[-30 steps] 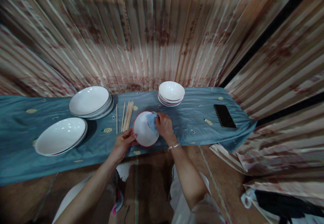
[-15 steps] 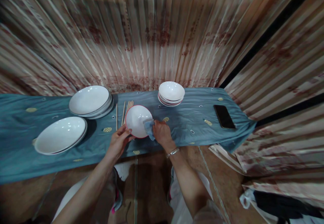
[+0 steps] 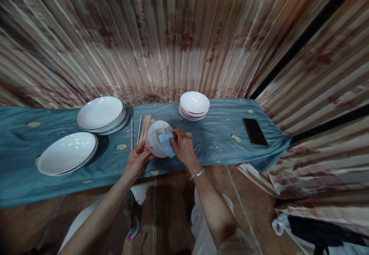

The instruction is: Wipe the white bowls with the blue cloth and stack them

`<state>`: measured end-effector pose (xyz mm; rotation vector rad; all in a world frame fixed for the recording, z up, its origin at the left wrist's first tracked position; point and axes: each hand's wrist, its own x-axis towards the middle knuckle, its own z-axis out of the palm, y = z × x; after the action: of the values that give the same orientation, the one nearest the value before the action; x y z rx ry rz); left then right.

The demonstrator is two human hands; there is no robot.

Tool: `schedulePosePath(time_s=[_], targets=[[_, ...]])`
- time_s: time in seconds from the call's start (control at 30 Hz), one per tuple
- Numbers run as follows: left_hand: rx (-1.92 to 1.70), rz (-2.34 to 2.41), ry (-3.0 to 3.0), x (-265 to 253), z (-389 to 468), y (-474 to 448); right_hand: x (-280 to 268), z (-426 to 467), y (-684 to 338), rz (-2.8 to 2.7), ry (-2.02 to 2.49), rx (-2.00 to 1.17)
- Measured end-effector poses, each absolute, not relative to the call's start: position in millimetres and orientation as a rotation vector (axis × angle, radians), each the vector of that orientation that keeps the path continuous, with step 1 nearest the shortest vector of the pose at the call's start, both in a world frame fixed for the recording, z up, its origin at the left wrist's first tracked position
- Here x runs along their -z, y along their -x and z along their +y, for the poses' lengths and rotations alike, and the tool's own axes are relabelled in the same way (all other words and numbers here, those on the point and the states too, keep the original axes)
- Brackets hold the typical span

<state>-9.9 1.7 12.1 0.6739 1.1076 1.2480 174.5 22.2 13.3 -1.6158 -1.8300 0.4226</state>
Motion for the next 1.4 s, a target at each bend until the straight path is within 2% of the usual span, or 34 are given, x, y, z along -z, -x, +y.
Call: schedulePosePath(time_s=[0.2,0.53,0.87,1.2,1.4], targets=[[-1.185,1.082,-0.696,-15.1,-0.7,10.2,-3.1,28.0,-163.8,-1.797,1.558,-0.308],[-1.197,1.120,-0.714,-13.1,-0.6,14.1,13.2,24.3,-161.0,-2.282,1.405,-0.165],[-1.207,1.125,-0.673,-14.4,0.6,14.6,3.7,11.5,-158.9,-2.295,1.417,-0.530],[-1.232,1.168,-0.709,-10.0,2.2,17.3,7.5,11.3,-140.8,-1.972,1.161,-0.888],[-1.228,1.180,-0.732,-12.5,1.0,16.7,10.8,17.8,-129.5,-1.929,1.026,-0.874]])
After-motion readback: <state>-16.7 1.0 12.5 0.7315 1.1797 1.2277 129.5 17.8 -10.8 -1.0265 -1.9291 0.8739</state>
